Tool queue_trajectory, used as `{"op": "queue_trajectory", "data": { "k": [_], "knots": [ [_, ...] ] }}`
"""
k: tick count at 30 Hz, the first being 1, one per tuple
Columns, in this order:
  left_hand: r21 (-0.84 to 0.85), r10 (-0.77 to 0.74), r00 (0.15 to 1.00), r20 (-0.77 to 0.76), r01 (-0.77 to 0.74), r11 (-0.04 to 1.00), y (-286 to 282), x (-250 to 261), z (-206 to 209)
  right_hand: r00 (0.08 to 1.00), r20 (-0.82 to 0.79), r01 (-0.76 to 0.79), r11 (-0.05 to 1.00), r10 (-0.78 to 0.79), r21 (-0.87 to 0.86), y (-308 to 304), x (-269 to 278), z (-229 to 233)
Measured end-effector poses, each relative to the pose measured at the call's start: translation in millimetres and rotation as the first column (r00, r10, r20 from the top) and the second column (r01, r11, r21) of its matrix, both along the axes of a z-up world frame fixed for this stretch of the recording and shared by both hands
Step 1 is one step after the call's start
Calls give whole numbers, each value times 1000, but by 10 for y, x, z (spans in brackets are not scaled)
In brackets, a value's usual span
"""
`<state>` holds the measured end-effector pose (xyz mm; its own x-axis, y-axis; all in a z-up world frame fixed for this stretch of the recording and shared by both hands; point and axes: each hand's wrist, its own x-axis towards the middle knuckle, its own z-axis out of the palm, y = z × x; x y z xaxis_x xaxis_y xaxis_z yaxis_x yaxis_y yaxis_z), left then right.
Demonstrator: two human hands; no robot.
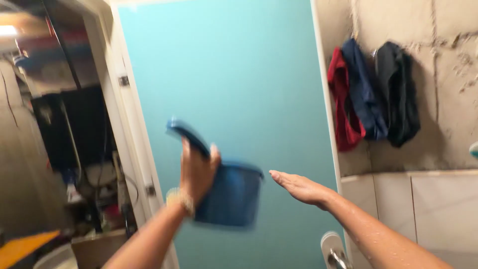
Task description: The person pours water from a blue scoop onto a bathroom door and floor, then uses a toothbrush to scrub the sink and faucet. They rinse the toothbrush in a bucket and place it back in a wall-mounted holder.
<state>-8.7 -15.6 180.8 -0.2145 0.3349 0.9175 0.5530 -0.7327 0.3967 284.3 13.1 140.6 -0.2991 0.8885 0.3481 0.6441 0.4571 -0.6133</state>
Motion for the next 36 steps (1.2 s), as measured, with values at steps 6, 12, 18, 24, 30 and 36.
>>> {"op": "queue_trajectory", "data": {
  "k": [6,12,18,24,30,36],
  "knots": [
    [326,206,974,-92,-166,931,-131,-11,2432,992,-103,-40,943,79,331,-244,-633,904],
    [324,153,988,-28,-136,936,-234,-31,1932,988,-134,-37,970,71,241,-390,-616,871],
    [393,-107,994,-11,103,914,-204,178,942,918,-242,-230,919,314,320,32,-256,471],
    [395,-288,957,-21,273,877,-294,409,-234,928,-367,4,989,-58,-147,122,70,-394],
    [124,-454,883,-116,466,876,-324,656,-1456,934,-328,15,936,-138,-352,58,326,-1301],
    [-230,-512,813,-278,461,857,-399,751,-2339,973,-172,21,796,-156,-605,112,581,-2305]
  ]
}}
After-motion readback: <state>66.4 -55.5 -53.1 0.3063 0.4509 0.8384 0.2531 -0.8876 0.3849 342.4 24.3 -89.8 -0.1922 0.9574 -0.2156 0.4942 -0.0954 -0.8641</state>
